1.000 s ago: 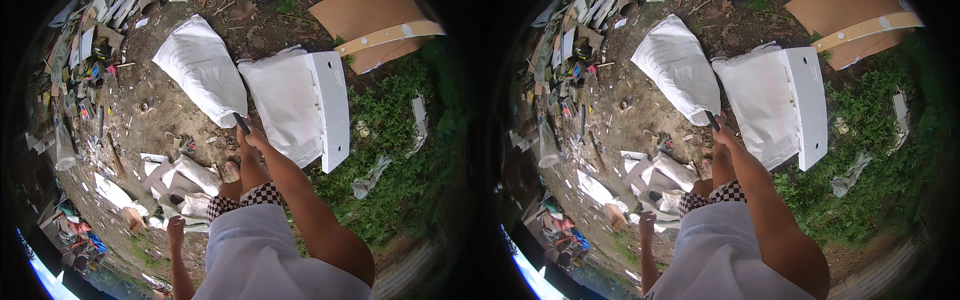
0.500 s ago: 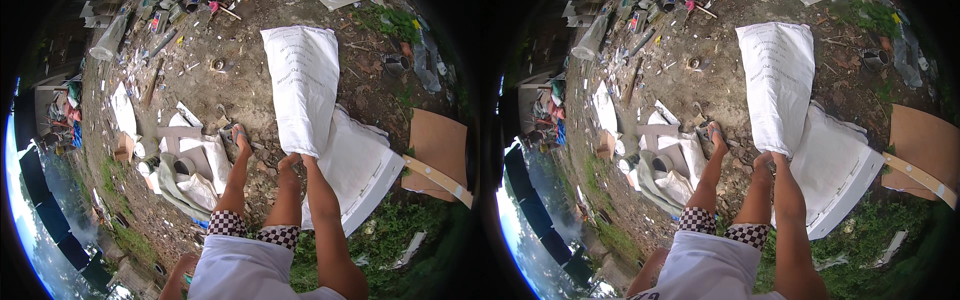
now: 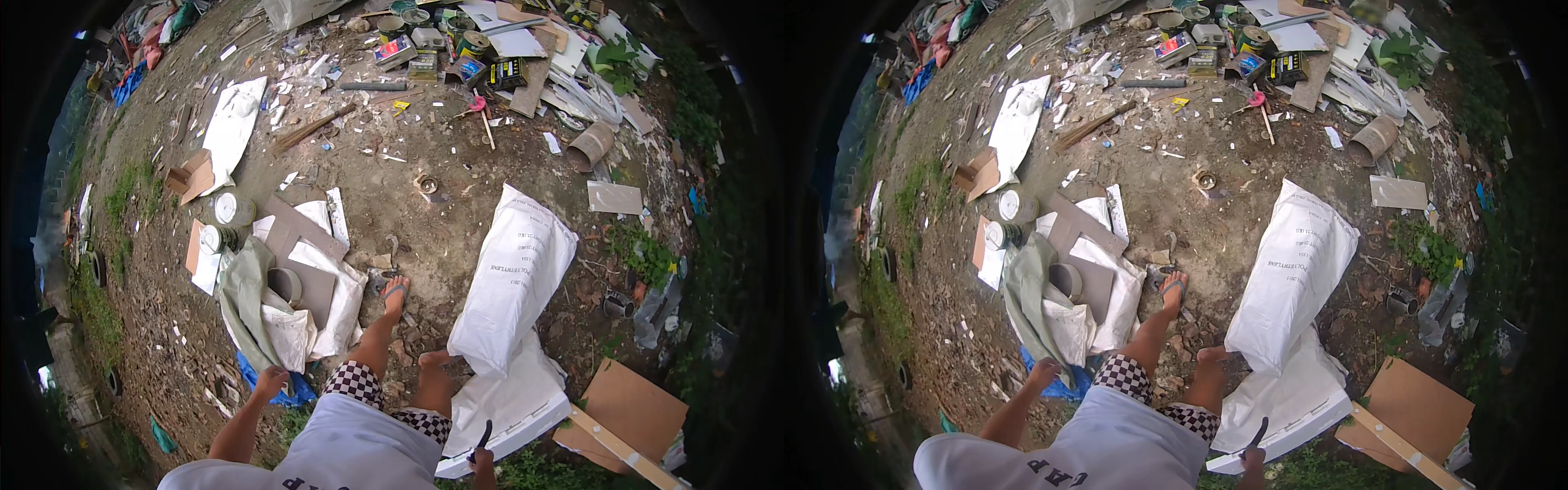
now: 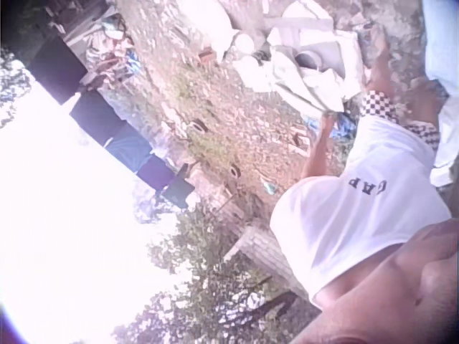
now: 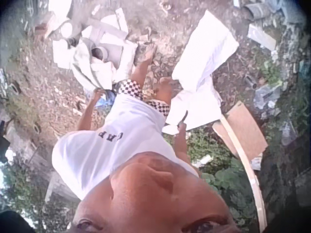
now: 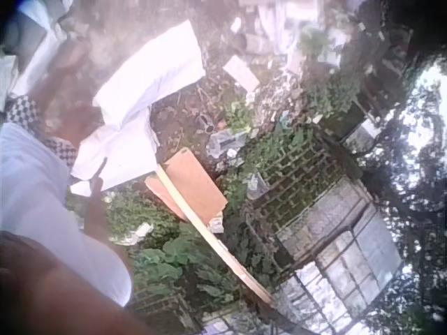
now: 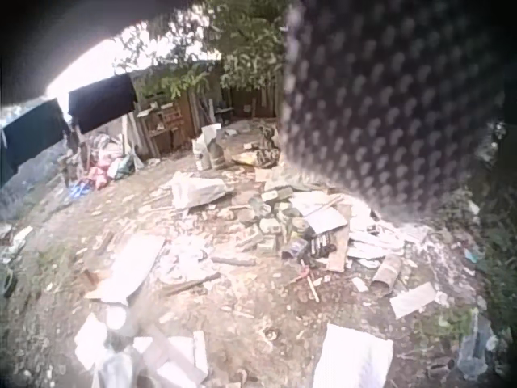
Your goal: The person sorts through scattered debris on the ground, picking up flat pieces of material and placing them into a white bag. They repeatedly lift, fold, and stack the pieces before bagging them.
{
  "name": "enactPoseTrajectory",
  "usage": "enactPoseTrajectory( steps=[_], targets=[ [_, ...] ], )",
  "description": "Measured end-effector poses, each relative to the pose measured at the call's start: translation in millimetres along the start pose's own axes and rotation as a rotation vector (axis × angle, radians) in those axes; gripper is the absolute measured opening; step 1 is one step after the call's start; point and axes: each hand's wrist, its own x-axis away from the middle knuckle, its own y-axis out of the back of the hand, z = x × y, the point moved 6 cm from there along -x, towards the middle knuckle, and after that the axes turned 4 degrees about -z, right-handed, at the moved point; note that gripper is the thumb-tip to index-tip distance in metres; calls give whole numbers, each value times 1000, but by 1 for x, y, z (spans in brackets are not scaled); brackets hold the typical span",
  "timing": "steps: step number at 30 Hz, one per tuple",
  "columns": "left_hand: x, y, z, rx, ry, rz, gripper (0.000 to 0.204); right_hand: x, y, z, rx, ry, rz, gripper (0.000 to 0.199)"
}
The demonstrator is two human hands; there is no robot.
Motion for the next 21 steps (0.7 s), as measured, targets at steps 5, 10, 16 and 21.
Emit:
enactPoseTrajectory(
  steps=[5,10,16,21],
  targets=[
    [21,-62,23,226,99,104,25,86,-49,109,-132,239,-163,13],
    [30,-71,47,316,102,37,25,316,-224,325,-4,971,185,29],
    [34,-59,64,684,207,-238,20,614,-330,370,848,1730,685,53],
    [23,-99,52,836,249,-304,21,582,-308,402,1025,1501,667,44]
  ],
)
